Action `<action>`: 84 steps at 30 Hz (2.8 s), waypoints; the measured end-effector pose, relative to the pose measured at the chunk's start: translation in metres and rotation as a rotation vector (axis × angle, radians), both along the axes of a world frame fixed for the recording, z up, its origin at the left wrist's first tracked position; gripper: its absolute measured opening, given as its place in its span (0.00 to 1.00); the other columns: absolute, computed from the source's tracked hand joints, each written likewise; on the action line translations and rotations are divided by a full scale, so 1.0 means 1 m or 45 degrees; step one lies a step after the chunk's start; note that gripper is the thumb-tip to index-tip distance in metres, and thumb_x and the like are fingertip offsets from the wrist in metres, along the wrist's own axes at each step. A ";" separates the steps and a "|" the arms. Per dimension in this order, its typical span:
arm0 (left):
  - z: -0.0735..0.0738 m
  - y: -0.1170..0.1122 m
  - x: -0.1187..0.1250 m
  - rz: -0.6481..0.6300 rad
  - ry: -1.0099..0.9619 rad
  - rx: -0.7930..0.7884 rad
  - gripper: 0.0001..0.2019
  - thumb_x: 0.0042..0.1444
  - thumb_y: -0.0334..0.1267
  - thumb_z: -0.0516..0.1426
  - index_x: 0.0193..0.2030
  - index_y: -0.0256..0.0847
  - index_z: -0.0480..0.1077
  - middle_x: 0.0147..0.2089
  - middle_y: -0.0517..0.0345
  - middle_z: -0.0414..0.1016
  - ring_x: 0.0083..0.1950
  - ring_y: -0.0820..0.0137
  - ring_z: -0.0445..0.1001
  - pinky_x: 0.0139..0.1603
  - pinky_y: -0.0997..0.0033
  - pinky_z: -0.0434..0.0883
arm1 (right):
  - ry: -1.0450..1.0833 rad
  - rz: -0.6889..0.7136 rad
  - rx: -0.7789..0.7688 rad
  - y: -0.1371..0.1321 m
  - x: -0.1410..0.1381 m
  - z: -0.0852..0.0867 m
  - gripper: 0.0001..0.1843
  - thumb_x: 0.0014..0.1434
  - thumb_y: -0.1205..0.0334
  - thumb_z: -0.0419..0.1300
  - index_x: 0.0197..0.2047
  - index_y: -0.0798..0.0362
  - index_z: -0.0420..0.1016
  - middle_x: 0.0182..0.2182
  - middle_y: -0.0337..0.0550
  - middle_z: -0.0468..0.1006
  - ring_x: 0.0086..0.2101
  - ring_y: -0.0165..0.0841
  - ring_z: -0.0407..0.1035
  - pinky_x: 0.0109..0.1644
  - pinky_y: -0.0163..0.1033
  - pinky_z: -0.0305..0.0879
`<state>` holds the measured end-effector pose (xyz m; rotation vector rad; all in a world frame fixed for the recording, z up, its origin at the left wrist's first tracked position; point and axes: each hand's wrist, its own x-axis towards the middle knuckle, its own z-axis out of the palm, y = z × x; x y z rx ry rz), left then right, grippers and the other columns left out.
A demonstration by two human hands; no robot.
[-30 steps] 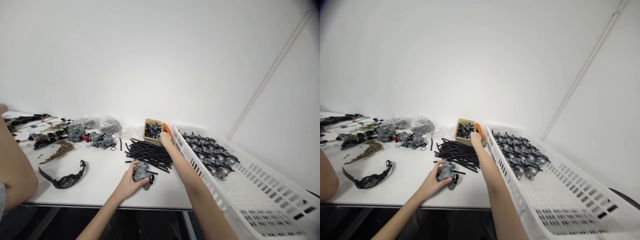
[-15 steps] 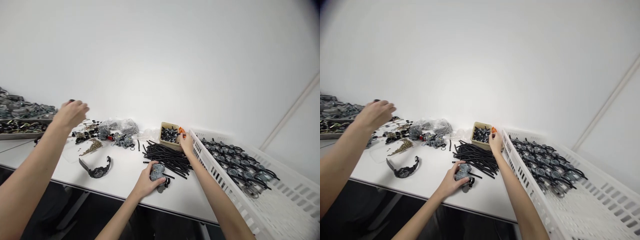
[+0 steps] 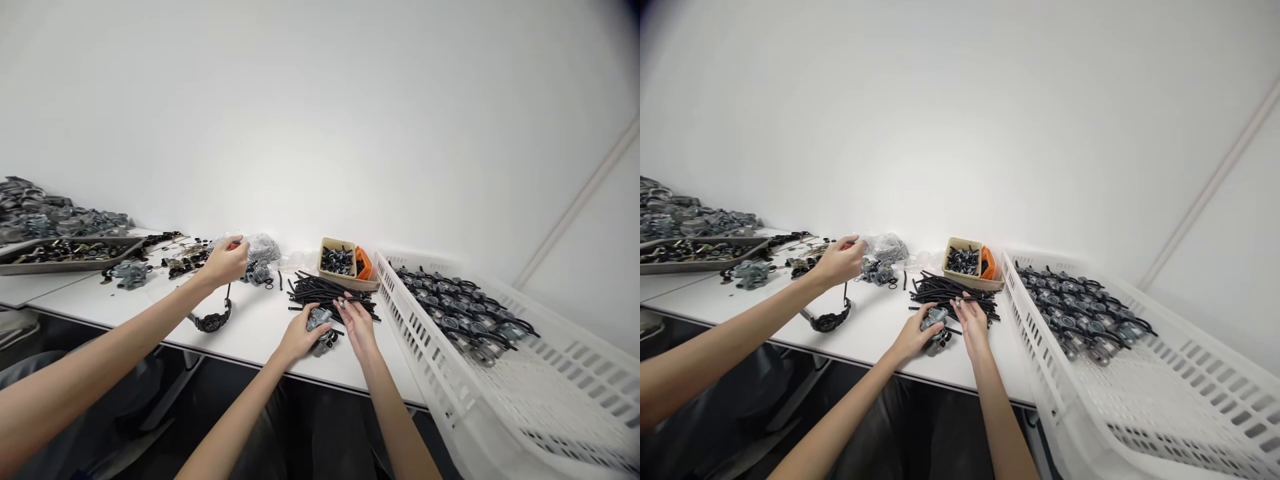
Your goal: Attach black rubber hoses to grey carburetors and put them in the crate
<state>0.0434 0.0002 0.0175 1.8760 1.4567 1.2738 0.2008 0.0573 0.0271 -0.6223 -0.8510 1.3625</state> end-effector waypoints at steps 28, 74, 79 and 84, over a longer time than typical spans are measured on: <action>-0.020 0.012 0.012 -0.132 -0.070 0.084 0.30 0.48 0.50 0.61 0.58 0.47 0.61 0.53 0.54 0.73 0.51 0.59 0.72 0.51 0.62 0.69 | -0.058 0.022 0.085 -0.015 -0.001 -0.030 0.14 0.47 0.56 0.69 0.36 0.52 0.77 0.37 0.43 0.80 0.40 0.34 0.73 0.44 0.37 0.68; -0.011 0.005 0.014 -0.182 -0.085 0.045 0.30 0.48 0.49 0.61 0.57 0.45 0.60 0.53 0.51 0.72 0.52 0.60 0.72 0.53 0.60 0.67 | -0.084 -0.031 0.002 -0.019 -0.003 -0.026 0.15 0.43 0.52 0.69 0.28 0.54 0.75 0.31 0.42 0.77 0.32 0.32 0.70 0.39 0.38 0.66; -0.012 0.006 0.014 -0.173 -0.103 0.040 0.30 0.48 0.51 0.61 0.57 0.45 0.61 0.52 0.51 0.73 0.51 0.60 0.72 0.52 0.61 0.68 | -0.064 0.040 0.038 -0.021 -0.002 -0.024 0.13 0.44 0.55 0.69 0.31 0.54 0.78 0.34 0.44 0.80 0.37 0.35 0.73 0.43 0.39 0.67; -0.013 0.006 0.013 -0.163 -0.090 0.038 0.30 0.48 0.51 0.61 0.57 0.46 0.61 0.50 0.53 0.74 0.48 0.60 0.73 0.48 0.62 0.69 | -0.077 -0.021 0.053 -0.019 -0.001 -0.026 0.15 0.44 0.53 0.69 0.34 0.52 0.76 0.37 0.45 0.81 0.38 0.37 0.74 0.42 0.41 0.68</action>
